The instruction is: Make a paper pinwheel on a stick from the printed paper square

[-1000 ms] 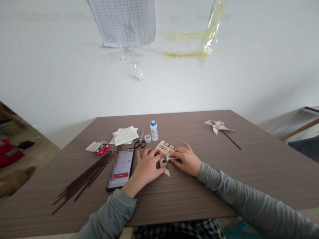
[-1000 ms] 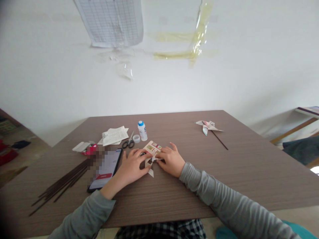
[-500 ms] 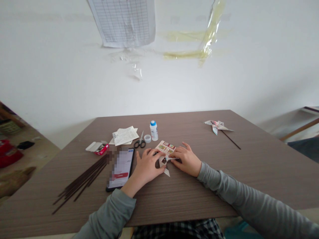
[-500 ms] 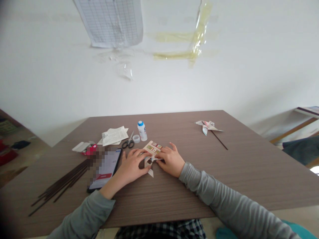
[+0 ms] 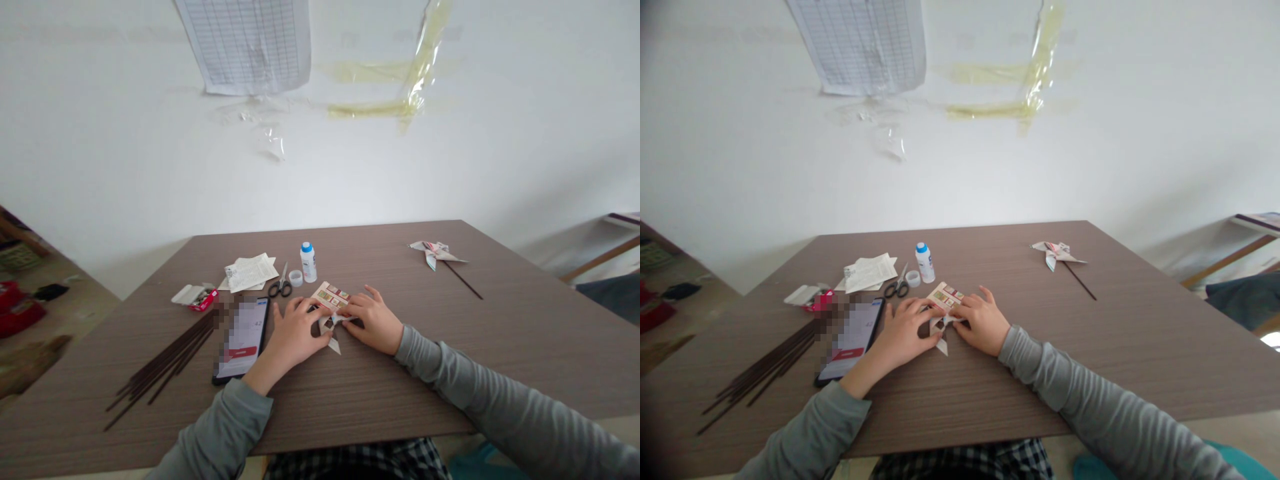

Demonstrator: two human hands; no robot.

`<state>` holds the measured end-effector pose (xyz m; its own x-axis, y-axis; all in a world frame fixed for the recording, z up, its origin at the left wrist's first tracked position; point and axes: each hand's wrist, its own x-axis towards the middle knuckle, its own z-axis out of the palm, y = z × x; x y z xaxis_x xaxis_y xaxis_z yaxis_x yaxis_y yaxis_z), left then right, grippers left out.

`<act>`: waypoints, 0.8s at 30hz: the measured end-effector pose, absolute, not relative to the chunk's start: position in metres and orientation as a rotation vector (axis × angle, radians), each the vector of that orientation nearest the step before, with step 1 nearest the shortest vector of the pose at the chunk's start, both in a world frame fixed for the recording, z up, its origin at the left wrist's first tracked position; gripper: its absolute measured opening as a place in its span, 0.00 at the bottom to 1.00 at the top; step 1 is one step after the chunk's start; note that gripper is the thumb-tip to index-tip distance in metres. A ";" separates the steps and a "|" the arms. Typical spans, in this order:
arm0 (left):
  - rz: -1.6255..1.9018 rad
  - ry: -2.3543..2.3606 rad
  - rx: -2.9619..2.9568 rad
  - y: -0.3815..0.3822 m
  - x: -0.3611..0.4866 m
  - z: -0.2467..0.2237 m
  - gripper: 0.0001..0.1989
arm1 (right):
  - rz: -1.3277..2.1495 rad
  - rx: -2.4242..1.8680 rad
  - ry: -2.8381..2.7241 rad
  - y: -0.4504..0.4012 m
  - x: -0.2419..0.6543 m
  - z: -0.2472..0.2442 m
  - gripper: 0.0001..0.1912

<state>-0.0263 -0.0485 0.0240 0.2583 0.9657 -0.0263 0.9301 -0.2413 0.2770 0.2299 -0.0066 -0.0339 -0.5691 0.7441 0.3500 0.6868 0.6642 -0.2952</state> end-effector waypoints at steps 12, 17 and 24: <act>0.286 1.735 2.323 -0.047 -0.030 0.018 0.23 | 0.162 -1.164 -2.504 -0.012 0.226 -0.023 0.19; 0.284 1.740 2.322 -0.045 -0.031 0.016 0.23 | 0.161 -1.179 -2.516 -0.012 0.225 -0.022 0.19; 0.226 1.767 2.283 -0.045 -0.026 0.023 0.25 | 0.158 -1.215 -2.537 -0.013 0.221 -0.020 0.17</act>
<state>-0.0260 -0.0449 0.0227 0.2544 0.9667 -0.0276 0.9287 -0.2363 0.2857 0.2209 -0.0130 -0.0202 -0.5853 0.7745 0.2398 0.7389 0.6314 -0.2355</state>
